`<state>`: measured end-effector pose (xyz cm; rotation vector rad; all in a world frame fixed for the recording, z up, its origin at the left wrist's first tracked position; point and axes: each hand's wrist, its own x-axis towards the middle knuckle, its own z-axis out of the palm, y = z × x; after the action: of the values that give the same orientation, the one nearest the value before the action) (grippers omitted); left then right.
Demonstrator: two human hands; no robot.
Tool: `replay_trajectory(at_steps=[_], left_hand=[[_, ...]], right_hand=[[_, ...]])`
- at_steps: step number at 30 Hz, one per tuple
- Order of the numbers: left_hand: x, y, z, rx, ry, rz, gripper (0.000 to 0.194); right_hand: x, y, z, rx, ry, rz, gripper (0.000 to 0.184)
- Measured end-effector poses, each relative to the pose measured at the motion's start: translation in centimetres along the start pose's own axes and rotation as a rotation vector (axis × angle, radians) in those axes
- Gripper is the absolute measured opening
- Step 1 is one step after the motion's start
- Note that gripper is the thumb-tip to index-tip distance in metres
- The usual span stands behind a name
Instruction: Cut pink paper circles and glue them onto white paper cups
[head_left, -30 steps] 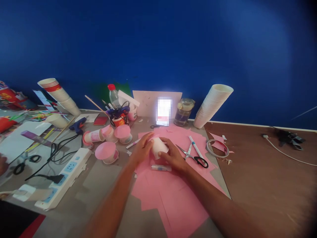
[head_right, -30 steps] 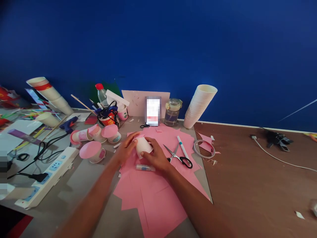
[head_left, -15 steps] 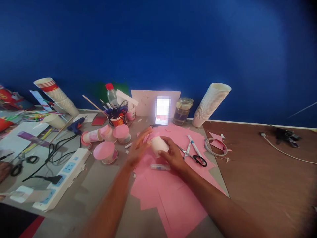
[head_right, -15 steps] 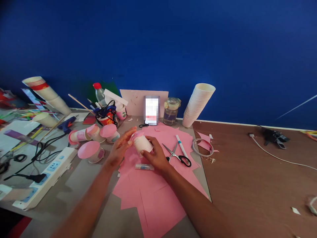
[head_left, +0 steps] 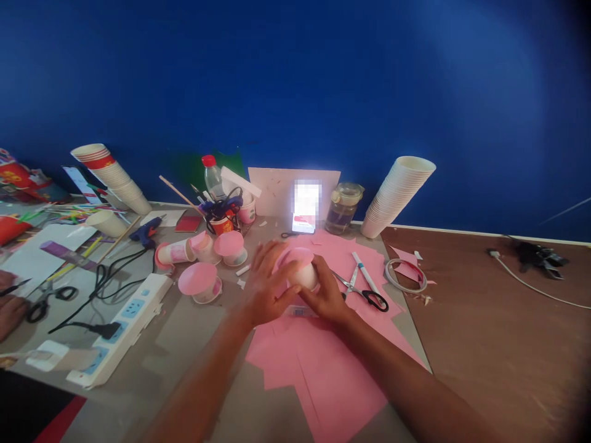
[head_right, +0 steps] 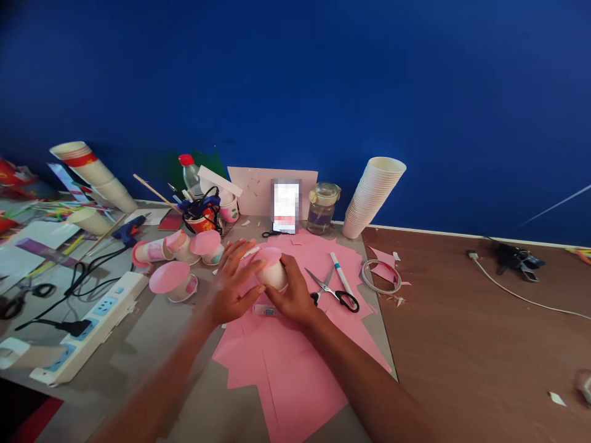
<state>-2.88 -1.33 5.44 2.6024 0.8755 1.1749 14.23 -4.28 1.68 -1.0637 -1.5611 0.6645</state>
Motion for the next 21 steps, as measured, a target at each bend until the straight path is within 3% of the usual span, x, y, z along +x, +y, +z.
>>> replay_trajectory(at_steps=[4, 8, 14, 17, 21], left_hand=[[-0.2, 0.2, 0.4, -0.4, 0.049, -0.27, 0.08], [-0.3, 0.3, 1.3, -0.695, -0.028, -0.449, 0.075], [-0.3, 0.6, 3.4, -1.093, 0.133, -0.724, 0.084], [-0.6, 0.4, 4.3, -1.236, 0.133, -0.813, 0.065], [-0.9, 0.0, 4.9, -1.327, 0.153, -0.881, 0.037]], right_hand=[[-0.1, -0.2, -0.1, -0.092, -0.004, -0.083, 0.05], [-0.2, -0.3, -0.1, -0.079, -0.023, -0.11, 0.049], [-0.1, -0.3, 0.1, 0.023, -0.014, 0.009, 0.049], [0.0, -0.2, -0.1, 0.07, -0.067, 0.029, 0.044], [0.2, 0.3, -0.6, 0.01, 0.072, -0.038, 0.039]])
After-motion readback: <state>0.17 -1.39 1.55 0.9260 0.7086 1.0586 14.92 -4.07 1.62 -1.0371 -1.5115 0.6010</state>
